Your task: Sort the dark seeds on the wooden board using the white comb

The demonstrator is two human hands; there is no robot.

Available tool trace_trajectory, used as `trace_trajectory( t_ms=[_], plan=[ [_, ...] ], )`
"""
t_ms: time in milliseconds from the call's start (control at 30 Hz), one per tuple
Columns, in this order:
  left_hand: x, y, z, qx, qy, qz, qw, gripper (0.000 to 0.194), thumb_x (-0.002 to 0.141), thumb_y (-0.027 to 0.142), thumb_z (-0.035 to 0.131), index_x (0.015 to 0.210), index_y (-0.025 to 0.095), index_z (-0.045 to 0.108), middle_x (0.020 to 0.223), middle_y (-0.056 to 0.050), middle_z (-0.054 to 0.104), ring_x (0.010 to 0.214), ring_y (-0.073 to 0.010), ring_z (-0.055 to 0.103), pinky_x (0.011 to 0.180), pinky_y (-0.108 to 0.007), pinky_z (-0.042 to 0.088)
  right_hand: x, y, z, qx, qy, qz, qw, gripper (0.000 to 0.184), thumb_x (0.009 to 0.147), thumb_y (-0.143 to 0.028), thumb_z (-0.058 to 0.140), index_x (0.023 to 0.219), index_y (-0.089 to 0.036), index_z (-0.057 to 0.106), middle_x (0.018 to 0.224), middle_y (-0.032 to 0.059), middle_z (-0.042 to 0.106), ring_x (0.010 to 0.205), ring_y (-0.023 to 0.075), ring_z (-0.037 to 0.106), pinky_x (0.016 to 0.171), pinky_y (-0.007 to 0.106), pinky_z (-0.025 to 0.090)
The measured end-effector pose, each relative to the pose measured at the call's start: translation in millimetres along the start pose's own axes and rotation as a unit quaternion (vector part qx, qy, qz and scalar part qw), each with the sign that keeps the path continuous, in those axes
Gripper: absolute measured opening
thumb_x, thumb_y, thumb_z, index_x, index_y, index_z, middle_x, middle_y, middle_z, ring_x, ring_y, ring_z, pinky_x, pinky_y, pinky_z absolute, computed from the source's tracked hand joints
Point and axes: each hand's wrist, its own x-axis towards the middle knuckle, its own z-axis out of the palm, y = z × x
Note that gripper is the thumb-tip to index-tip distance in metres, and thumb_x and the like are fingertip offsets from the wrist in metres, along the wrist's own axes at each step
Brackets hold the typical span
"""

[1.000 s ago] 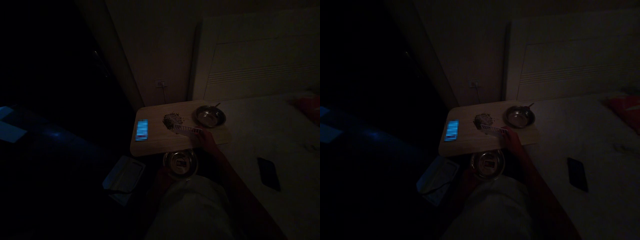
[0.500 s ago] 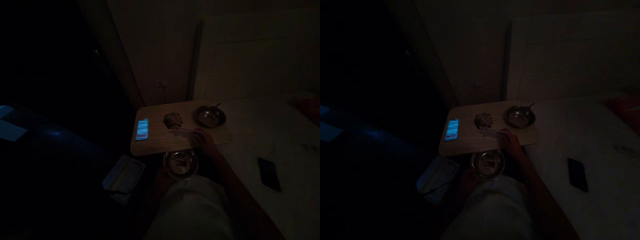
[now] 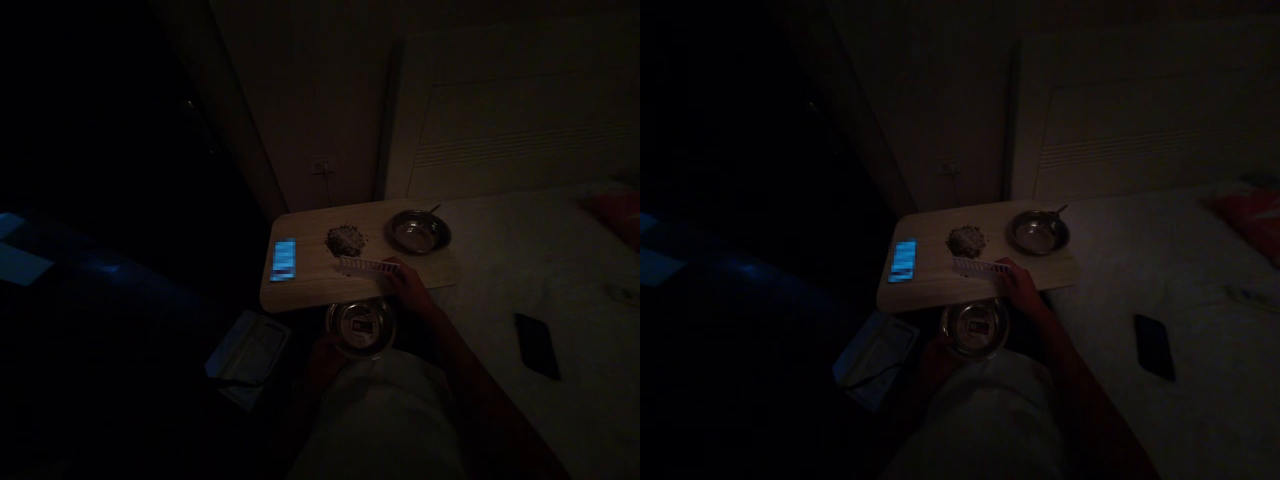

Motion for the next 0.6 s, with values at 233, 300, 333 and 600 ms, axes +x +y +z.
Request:
trace_trajectory(
  t_ms=[233, 300, 333, 600],
  plan=[
    [2, -1, -4.2, 0.008, -0.001, 0.005, 1.0, 0.032, 0.066, 0.012, 0.071, 0.098, 0.018, 0.075, 0.096, -0.009, 0.081, 0.113, -0.0355, 0.07, 0.111, -0.053, 0.044, 2, 3, 4, 0.021, -0.04, 0.001, 0.999, 0.027, 0.097, -0.044, 0.053, 0.103, -0.024, 0.069, 0.099, 0.0053, 0.075, 0.091, 0.0241, 0.068, 0.084, 0.037, 0.055],
    [2, -2, -8.5, 0.006, 0.0, 0.008, 1.0, 0.031, 0.067, 0.012, 0.071, 0.097, 0.018, 0.075, 0.095, -0.008, 0.081, 0.111, -0.0356, 0.071, 0.11, -0.053, 0.044, 1, 5, 3, 0.024, -0.045, 0.005, 0.999, 0.027, 0.097, -0.043, 0.054, 0.105, -0.023, 0.07, 0.101, 0.0055, 0.075, 0.093, 0.0242, 0.068, 0.086, 0.038, 0.055],
    [2, -2, -10.2, 0.005, 0.0, 0.009, 1.0, 0.031, 0.067, 0.012, 0.071, 0.098, 0.018, 0.075, 0.096, -0.008, 0.081, 0.111, -0.0354, 0.071, 0.111, -0.053, 0.044, 0, 5, 2, 0.027, -0.05, 0.005, 0.998, 0.027, 0.097, -0.043, 0.055, 0.105, -0.023, 0.07, 0.102, 0.0057, 0.075, 0.094, 0.0243, 0.068, 0.086, 0.038, 0.055],
    [1, -1, -3.0, -0.017, -0.033, -0.002, 0.999, 0.039, 0.071, 0.013, 0.066, 0.11, 0.011, 0.074, 0.113, -0.015, 0.079, 0.114, -0.0341, 0.07, 0.114, -0.052, 0.04, -19, -7, -21, 0.093, -0.137, 0.02, 0.986, 0.024, 0.096, -0.042, 0.06, 0.104, -0.023, 0.073, 0.102, 0.0049, 0.074, 0.095, 0.0226, 0.069, 0.088, 0.035, 0.054]
  ],
)
